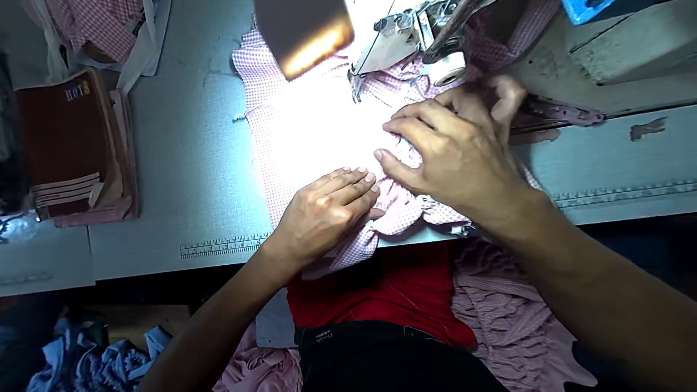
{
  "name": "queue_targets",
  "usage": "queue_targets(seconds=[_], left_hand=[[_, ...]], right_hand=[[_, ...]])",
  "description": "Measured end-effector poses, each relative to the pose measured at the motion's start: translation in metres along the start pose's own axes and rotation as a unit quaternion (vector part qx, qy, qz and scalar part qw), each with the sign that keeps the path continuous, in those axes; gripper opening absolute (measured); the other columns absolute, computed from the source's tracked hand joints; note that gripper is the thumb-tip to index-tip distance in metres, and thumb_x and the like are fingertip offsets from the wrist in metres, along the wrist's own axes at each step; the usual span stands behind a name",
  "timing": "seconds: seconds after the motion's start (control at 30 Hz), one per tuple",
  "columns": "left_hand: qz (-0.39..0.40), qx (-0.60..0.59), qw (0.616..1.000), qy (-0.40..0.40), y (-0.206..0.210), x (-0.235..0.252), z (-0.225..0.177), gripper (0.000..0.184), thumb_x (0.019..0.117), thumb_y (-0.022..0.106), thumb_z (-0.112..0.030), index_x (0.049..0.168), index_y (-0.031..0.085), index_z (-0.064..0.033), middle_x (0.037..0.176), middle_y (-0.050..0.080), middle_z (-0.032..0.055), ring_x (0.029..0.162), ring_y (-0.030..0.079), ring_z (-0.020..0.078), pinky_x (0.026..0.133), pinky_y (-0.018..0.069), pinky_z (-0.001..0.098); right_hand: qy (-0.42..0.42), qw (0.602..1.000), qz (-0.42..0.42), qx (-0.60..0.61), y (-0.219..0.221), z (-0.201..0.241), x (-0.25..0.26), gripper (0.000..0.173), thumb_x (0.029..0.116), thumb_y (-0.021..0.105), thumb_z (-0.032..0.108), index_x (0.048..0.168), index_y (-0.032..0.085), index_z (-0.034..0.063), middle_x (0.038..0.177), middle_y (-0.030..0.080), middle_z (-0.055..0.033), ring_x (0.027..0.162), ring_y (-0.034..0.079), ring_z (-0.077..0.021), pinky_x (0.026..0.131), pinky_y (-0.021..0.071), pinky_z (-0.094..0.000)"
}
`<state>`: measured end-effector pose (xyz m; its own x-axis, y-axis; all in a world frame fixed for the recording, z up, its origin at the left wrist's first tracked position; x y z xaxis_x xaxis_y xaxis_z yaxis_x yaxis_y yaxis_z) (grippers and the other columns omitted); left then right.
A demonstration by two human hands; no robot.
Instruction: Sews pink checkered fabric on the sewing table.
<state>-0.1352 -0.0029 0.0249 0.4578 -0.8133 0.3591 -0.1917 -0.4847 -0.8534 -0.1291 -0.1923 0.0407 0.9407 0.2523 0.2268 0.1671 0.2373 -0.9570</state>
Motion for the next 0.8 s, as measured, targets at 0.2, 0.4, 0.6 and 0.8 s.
queue_targets(seconds=[0.2,0.4,0.6,0.8], left_hand=[[0.000,-0.018,1.000,-0.007,-0.001,0.000,0.002,0.029,0.1044,0.060,-0.026,0.113,0.079,-0.0069,0.124,0.074,0.0109,0.125,0.067,0.0243,0.112,0.0493,0.0382],[-0.006,-0.009,1.000,-0.008,0.002,-0.001,0.002,0.028,0.1035,0.061,-0.026,0.114,0.079,-0.0071,0.124,0.074,0.0101,0.125,0.067,0.0232,0.113,0.0492,0.0381],[-0.007,-0.009,1.000,-0.008,0.001,0.002,0.011,0.030,0.1034,0.062,-0.030,0.115,0.079,-0.0073,0.125,0.074,0.0097,0.126,0.066,0.0229,0.113,0.0492,0.0387],[-0.018,-0.015,0.999,0.035,-0.004,0.017,0.042,0.034,0.1032,0.062,-0.034,0.114,0.079,-0.0075,0.124,0.075,0.0102,0.126,0.066,0.0252,0.115,0.0471,0.0411]], right_hand=[[-0.052,0.999,0.003,-0.001,-0.003,0.007,-0.004,0.027,0.0984,0.055,0.008,0.117,0.074,0.0116,0.120,0.067,-0.0129,0.109,0.056,-0.0420,0.093,0.0345,-0.0644],[-0.012,0.999,0.035,0.014,-0.001,0.002,0.000,0.041,0.1026,0.052,0.037,0.129,0.069,0.0100,0.133,0.064,-0.0134,0.116,0.057,-0.0405,0.093,0.0384,-0.0609],[-0.015,0.999,0.016,0.038,0.008,-0.006,0.006,0.028,0.1046,0.049,0.018,0.119,0.073,0.0152,0.123,0.067,-0.0106,0.103,0.060,-0.0358,0.084,0.0424,-0.0528],[0.021,0.999,0.008,0.030,0.019,-0.020,0.030,0.032,0.1063,0.046,0.024,0.125,0.071,0.0175,0.126,0.067,-0.0141,0.117,0.060,-0.0389,0.093,0.0472,-0.0549]])
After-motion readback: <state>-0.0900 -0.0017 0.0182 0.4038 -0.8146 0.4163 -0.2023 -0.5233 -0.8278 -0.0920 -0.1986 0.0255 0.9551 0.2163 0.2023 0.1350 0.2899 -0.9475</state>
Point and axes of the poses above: each hand's wrist, its own x-axis towards the middle knuckle, its own y-axis out of the palm, z = x × y, the point moved 4 cm from there along x, towards the middle knuckle
